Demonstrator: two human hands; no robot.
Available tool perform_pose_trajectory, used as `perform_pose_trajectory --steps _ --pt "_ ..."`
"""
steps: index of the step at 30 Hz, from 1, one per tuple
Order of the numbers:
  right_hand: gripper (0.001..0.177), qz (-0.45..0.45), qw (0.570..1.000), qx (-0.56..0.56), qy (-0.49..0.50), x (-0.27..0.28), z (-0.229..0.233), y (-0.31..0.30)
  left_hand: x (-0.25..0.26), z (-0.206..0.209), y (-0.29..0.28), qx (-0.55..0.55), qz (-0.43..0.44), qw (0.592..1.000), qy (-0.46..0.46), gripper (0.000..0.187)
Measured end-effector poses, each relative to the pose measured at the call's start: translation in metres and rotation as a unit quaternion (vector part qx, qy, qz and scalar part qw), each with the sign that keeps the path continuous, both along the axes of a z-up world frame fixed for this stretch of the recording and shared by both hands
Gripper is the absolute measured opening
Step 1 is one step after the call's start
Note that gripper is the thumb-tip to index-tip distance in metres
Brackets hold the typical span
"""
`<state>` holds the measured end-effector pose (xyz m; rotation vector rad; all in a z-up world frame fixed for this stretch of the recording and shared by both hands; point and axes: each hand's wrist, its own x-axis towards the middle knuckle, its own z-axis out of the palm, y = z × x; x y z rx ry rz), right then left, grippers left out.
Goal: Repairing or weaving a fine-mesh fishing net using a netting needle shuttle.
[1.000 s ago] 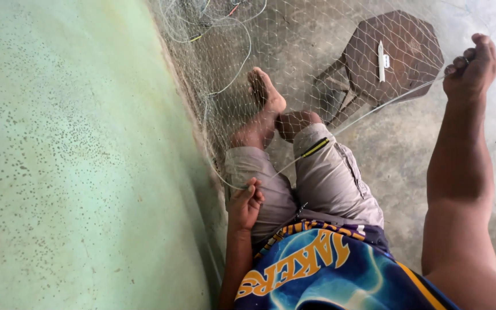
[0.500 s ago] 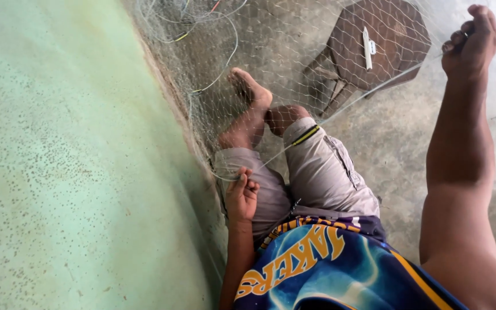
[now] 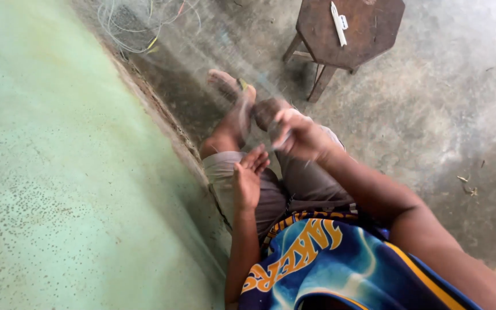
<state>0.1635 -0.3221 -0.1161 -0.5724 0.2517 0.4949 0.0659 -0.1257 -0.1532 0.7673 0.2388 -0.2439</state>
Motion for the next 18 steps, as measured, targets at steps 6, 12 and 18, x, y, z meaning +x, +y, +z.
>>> perform_pose_trajectory --steps 6,12,18 --pt "0.017 0.099 0.979 0.171 0.05 -0.018 -0.014 0.087 0.004 0.112 0.007 0.487 0.125 0.829 -0.246 0.045" --pt "0.024 0.014 0.984 0.177 -0.007 0.083 0.093 0.116 -0.062 0.105 0.04 0.379 0.105 0.872 -0.291 0.057" --pt "0.032 -0.071 0.941 0.327 0.054 0.232 0.067 0.097 -0.111 0.084 0.095 -0.07 -0.082 0.924 -0.367 0.054"
